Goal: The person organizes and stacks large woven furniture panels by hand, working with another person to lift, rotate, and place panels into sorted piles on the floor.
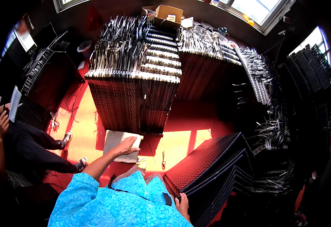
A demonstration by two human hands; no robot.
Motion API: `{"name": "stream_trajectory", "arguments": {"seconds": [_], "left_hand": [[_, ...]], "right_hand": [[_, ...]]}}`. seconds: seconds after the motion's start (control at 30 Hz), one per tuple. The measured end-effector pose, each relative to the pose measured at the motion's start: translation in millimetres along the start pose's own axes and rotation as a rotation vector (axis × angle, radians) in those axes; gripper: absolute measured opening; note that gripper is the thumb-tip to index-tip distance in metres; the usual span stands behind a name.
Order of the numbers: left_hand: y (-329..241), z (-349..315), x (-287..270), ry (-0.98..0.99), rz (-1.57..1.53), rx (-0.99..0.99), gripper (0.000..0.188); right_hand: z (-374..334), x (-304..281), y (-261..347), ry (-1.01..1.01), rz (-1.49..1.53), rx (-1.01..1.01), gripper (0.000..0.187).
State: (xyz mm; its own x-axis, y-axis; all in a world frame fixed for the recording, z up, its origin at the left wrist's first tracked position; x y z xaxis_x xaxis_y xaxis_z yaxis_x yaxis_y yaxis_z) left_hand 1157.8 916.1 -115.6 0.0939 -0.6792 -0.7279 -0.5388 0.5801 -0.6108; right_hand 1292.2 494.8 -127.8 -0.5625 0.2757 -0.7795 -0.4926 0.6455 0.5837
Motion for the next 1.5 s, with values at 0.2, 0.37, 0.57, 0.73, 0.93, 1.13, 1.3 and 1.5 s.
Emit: {"name": "stream_trajectory", "arguments": {"seconds": [0.2, 0.37, 0.57, 0.73, 0.93, 1.13, 1.3, 1.5], "left_hand": [[-35.7, 207.6, -112.4, -0.082, 0.267, -0.054, 0.082], [-36.4, 381.6, -202.9, -0.344, 0.42, -0.019, 0.077], [8.6, 549.7, -230.4, -0.383, 0.553, -0.239, 0.071], [28.2, 670.5, -318.8, -0.638, 0.427, -0.285, 0.057], [41.5, 785.6, -371.8, -0.105, 0.256, -0.622, 0.069], [55.2, 788.5, -374.6, -0.13, 0.276, -0.604, 0.077], [-64.7, 700.1, -330.3, -0.752, 0.061, -0.166, 0.063], [-130.9, 465.9, -161.2, -0.725, 0.051, -0.321, 0.05]], "right_hand": [[154.2, -45.5, 15.9, -0.024, 0.242, 0.132, 0.039], [331.7, -52.7, 14.0, 0.117, 0.277, 0.096, 0.045], [558.8, -72.1, -46.7, 0.326, 0.372, 0.406, 0.047], [692.8, -118.6, -117.6, 0.34, 0.395, 0.493, 0.043], [792.3, -134.8, -134.1, 0.534, 0.365, 0.51, 0.04], [821.0, -148.9, -127.9, 0.513, 0.28, 0.383, 0.033], [811.2, -165.0, -128.5, 0.508, 0.315, 0.404, 0.031], [818.5, -174.9, -92.3, 0.629, 0.477, 0.464, 0.03]]}}
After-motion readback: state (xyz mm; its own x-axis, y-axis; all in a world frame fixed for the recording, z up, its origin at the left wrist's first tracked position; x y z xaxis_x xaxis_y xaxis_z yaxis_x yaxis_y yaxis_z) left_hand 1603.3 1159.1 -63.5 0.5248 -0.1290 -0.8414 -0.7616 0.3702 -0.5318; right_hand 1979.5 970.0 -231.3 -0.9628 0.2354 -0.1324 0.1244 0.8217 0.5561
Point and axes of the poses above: each hand's wrist, its own z-axis towards the middle knuckle, its own x-axis out of the palm, y = z × x, the point moved 10 cm from there along z, towards the middle knuckle, and after that the axes turned 3 degrees about x, right-handed, at the moved point
